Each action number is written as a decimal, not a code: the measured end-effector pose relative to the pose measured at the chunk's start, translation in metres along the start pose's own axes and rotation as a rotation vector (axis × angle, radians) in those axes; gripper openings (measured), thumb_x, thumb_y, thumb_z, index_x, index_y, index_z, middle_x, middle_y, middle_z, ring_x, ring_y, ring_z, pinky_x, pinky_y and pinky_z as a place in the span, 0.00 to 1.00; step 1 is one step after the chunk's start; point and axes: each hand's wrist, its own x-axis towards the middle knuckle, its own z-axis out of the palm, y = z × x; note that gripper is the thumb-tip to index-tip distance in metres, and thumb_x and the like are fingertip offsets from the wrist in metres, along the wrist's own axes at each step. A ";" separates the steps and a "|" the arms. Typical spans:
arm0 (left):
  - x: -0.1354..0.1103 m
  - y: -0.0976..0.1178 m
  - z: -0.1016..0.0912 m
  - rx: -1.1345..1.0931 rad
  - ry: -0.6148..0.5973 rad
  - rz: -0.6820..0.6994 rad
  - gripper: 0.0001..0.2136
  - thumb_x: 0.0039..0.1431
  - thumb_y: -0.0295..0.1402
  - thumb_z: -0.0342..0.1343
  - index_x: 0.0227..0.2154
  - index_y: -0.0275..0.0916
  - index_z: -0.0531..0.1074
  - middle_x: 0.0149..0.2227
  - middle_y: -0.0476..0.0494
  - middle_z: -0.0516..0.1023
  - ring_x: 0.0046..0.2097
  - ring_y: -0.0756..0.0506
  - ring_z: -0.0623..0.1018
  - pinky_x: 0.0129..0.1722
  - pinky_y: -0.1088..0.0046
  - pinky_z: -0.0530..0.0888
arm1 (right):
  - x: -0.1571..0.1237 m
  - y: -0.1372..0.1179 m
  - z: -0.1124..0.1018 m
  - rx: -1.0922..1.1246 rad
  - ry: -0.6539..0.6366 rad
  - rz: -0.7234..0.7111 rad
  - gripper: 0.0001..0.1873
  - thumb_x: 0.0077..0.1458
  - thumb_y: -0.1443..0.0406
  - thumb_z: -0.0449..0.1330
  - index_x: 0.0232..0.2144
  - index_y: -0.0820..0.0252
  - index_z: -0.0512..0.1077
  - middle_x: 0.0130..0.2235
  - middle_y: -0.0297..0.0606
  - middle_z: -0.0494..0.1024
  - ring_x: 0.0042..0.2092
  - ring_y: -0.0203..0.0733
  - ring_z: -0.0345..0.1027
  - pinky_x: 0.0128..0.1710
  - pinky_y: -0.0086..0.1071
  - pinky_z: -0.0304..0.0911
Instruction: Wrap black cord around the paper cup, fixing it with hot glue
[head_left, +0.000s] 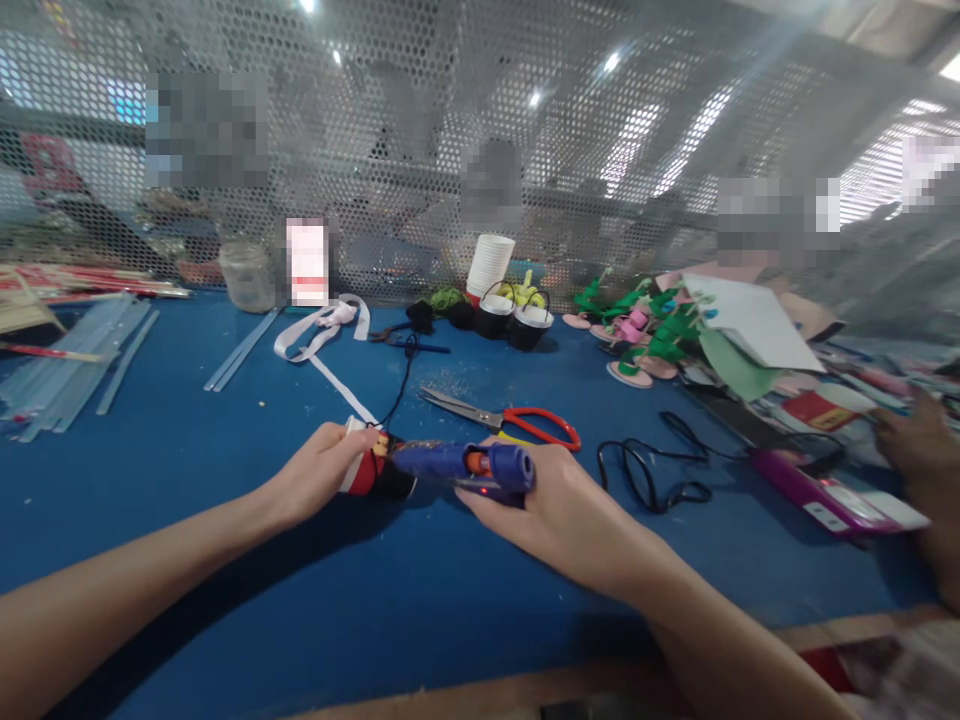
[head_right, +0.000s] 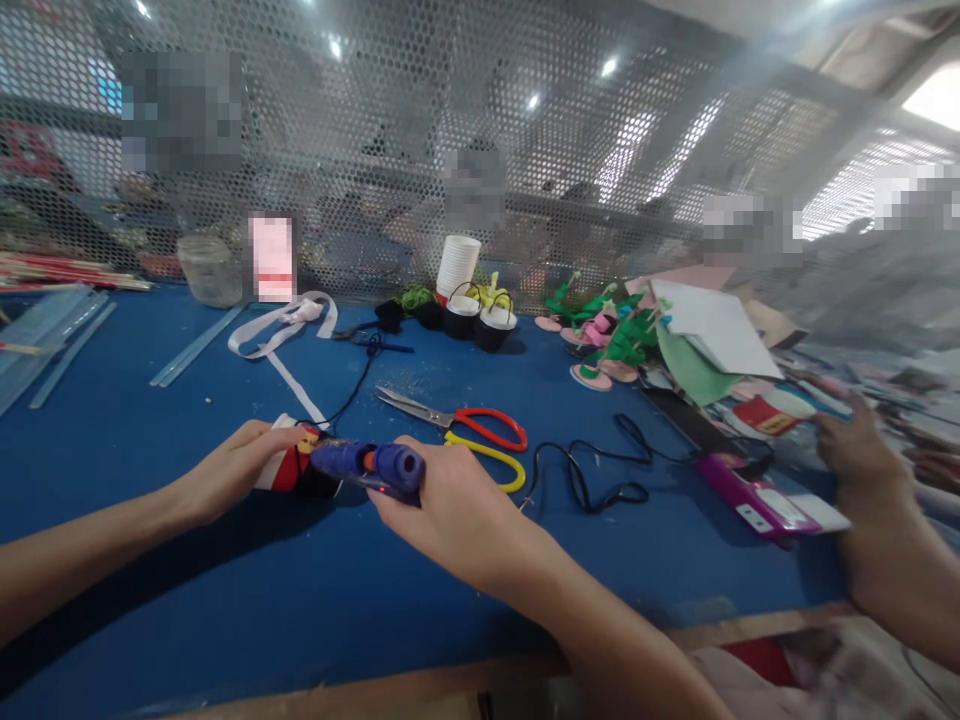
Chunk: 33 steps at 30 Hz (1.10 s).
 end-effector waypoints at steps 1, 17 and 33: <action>0.000 0.000 0.000 0.013 -0.010 0.002 0.15 0.46 0.41 0.45 0.15 0.35 0.63 0.13 0.55 0.56 0.17 0.54 0.55 0.18 0.78 0.50 | 0.000 0.000 0.000 0.002 -0.006 0.000 0.06 0.44 0.66 0.53 0.18 0.59 0.62 0.17 0.29 0.63 0.19 0.31 0.54 0.18 0.24 0.51; -0.003 -0.001 0.000 0.156 -0.049 0.090 0.16 0.49 0.41 0.41 0.13 0.37 0.56 0.14 0.55 0.50 0.19 0.54 0.51 0.18 0.77 0.49 | 0.000 0.002 -0.003 0.074 0.031 0.082 0.11 0.42 0.64 0.55 0.15 0.58 0.58 0.14 0.27 0.58 0.15 0.28 0.48 0.13 0.24 0.47; -0.005 -0.003 -0.002 0.362 -0.077 0.214 0.16 0.52 0.39 0.37 0.13 0.38 0.49 0.15 0.55 0.48 0.20 0.54 0.49 0.18 0.77 0.49 | 0.007 0.003 -0.009 0.076 -0.049 0.259 0.12 0.44 0.60 0.53 0.16 0.61 0.62 0.11 0.28 0.64 0.13 0.30 0.58 0.12 0.22 0.52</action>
